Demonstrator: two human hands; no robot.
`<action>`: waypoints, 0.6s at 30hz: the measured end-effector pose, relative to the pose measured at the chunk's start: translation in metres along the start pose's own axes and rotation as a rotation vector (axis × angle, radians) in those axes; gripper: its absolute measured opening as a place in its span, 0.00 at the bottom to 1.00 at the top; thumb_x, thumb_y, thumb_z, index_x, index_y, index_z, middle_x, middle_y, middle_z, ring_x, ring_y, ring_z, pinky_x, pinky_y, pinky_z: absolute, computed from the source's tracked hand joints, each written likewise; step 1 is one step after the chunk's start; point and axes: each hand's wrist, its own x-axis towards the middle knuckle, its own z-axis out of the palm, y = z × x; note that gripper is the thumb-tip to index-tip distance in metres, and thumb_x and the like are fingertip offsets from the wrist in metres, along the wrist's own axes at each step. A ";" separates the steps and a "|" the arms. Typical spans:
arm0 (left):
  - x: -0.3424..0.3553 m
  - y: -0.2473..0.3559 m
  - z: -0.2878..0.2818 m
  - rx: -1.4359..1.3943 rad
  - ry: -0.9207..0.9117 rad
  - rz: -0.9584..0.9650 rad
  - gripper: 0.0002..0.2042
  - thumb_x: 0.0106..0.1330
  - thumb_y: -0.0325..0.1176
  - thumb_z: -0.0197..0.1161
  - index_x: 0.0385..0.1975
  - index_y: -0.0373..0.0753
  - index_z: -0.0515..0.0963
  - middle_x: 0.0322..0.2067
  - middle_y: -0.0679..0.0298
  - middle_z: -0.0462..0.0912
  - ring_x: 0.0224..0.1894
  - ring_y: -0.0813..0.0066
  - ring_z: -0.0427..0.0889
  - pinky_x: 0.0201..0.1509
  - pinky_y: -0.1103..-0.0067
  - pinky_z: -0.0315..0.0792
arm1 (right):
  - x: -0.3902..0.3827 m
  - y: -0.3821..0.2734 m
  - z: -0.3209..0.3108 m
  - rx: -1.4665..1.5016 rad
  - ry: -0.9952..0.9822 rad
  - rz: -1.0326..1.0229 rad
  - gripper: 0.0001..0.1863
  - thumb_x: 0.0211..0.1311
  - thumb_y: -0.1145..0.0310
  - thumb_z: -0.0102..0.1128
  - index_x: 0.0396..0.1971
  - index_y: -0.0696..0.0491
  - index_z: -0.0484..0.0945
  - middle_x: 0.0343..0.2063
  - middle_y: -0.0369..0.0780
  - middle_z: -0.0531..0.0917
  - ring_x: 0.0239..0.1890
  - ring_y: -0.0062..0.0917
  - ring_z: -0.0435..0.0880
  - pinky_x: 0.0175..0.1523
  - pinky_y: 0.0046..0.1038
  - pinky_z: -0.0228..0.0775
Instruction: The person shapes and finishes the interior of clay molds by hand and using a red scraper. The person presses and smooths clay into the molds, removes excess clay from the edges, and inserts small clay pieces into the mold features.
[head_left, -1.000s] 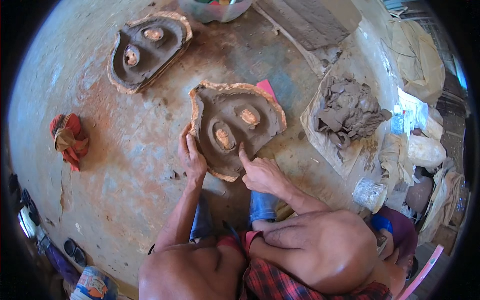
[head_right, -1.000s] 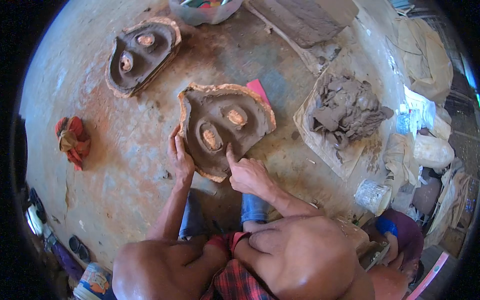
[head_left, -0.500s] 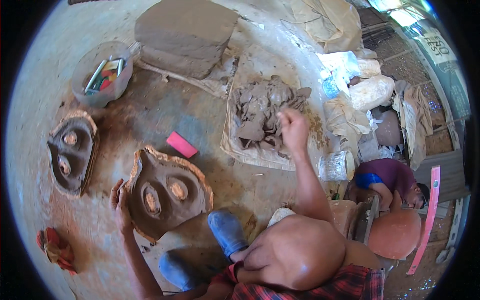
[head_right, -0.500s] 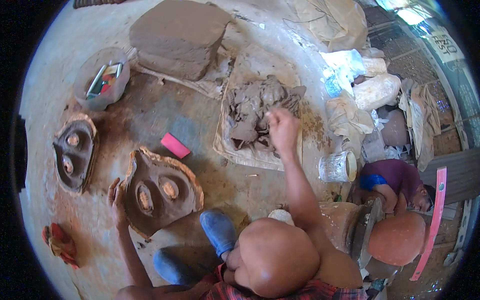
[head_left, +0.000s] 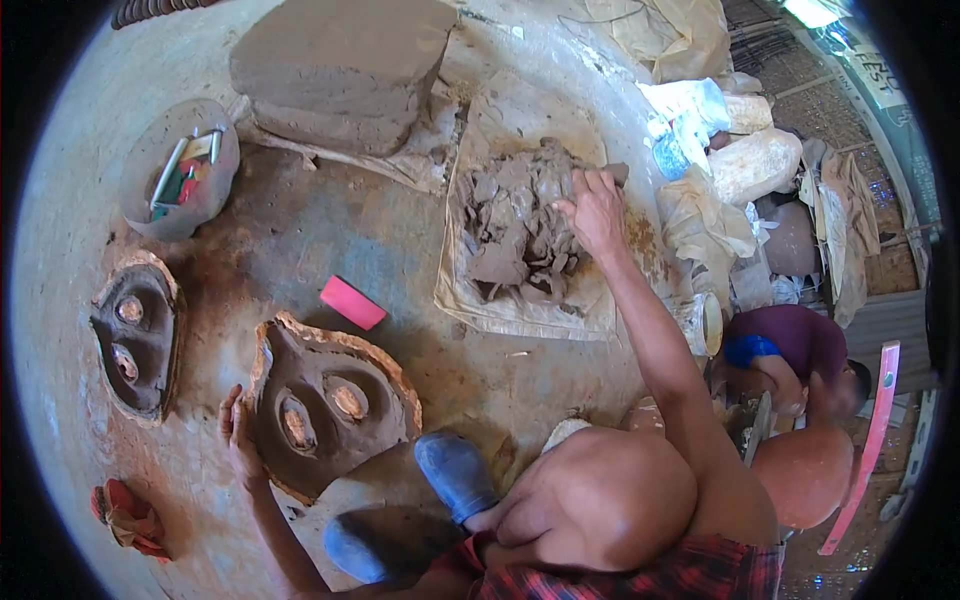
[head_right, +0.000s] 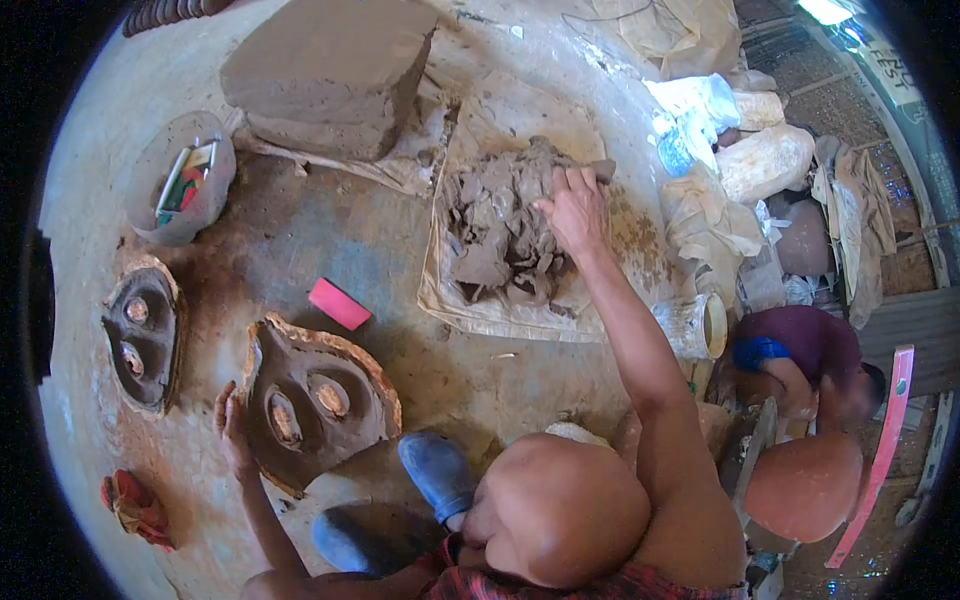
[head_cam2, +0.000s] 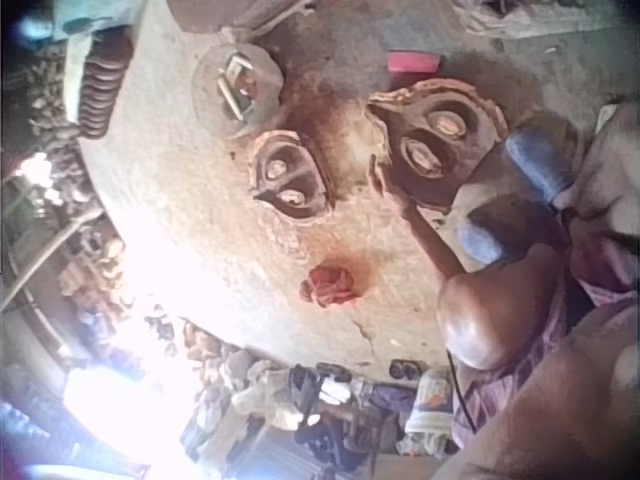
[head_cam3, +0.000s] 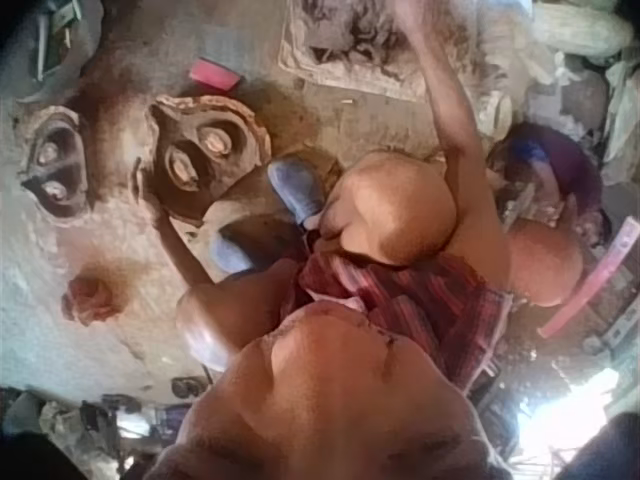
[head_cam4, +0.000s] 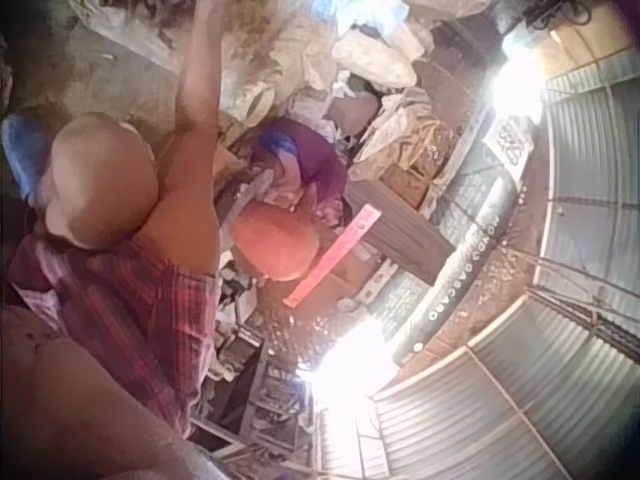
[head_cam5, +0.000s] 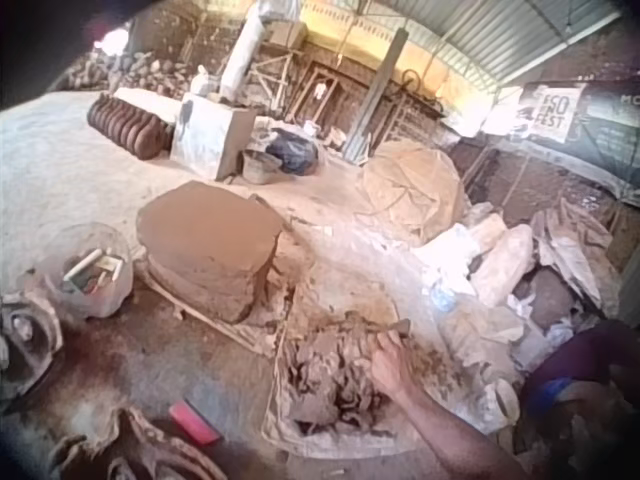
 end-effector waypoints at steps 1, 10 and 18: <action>0.002 0.001 0.002 -0.013 0.024 0.011 0.18 0.83 0.37 0.56 0.66 0.37 0.76 0.56 0.61 0.83 0.59 0.73 0.81 0.65 0.75 0.74 | -0.001 0.002 0.006 0.007 -0.003 -0.019 0.29 0.57 0.57 0.77 0.52 0.61 0.81 0.49 0.48 0.83 0.58 0.42 0.77 0.62 0.42 0.73; -0.028 -0.049 0.015 -0.189 0.195 0.162 0.17 0.83 0.39 0.57 0.60 0.34 0.80 0.49 0.62 0.85 0.51 0.75 0.82 0.58 0.76 0.76 | 0.006 0.004 0.002 0.011 -0.196 -0.034 0.18 0.58 0.61 0.74 0.41 0.60 0.86 0.40 0.53 0.87 0.47 0.47 0.84 0.55 0.43 0.77; -0.066 0.021 0.048 0.194 0.580 0.429 0.26 0.79 0.35 0.61 0.72 0.31 0.66 0.67 0.51 0.74 0.65 0.62 0.77 0.70 0.67 0.70 | -0.078 -0.186 -0.104 0.731 -0.225 -0.293 0.29 0.61 0.45 0.75 0.46 0.58 0.86 0.42 0.48 0.87 0.50 0.42 0.83 0.59 0.43 0.76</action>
